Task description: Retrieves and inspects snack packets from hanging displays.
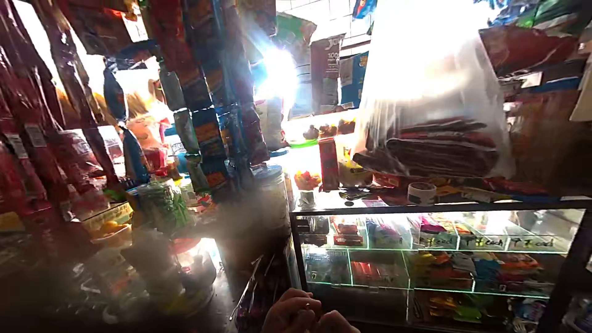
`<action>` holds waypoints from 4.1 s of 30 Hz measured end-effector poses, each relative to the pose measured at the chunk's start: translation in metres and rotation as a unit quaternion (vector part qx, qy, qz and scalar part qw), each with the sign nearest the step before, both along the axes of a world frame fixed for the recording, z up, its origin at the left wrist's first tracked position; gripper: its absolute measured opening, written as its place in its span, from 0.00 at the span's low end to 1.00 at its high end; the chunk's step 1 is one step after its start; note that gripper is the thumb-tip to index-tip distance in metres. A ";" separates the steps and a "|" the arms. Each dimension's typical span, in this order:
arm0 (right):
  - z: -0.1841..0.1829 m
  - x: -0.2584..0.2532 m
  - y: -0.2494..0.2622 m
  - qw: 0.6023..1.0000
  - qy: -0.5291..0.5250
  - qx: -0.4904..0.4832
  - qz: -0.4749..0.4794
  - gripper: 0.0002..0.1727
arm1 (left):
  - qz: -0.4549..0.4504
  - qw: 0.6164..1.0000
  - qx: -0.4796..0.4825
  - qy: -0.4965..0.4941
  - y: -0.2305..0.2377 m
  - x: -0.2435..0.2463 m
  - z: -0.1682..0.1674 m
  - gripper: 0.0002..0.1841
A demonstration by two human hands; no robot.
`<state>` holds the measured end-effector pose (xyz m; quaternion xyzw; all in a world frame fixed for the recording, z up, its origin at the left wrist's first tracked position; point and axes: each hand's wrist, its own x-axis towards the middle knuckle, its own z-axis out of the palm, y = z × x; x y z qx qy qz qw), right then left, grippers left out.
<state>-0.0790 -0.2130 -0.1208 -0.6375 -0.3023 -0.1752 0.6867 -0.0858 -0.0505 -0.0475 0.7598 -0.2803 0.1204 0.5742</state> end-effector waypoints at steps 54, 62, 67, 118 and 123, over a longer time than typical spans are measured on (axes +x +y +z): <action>0.009 0.024 0.078 0.862 -0.163 -0.449 0.168 0.17 | 0.220 0.956 0.153 0.122 0.091 -0.061 -0.056 0.20; 0.004 0.023 0.085 0.849 -0.188 -0.451 0.201 0.16 | 0.283 0.945 0.126 0.108 0.086 -0.072 -0.072 0.20; -0.007 0.023 0.088 0.849 -0.195 -0.435 0.227 0.18 | 0.320 0.935 0.113 0.102 0.078 -0.080 -0.084 0.19; -0.098 0.153 0.362 0.556 -0.051 -0.821 0.119 0.25 | 0.554 0.653 -0.100 0.507 0.257 -0.326 -0.237 0.16; -0.101 0.130 0.364 0.578 -0.084 -0.809 0.058 0.19 | 0.578 0.667 -0.057 0.467 0.274 -0.322 -0.225 0.16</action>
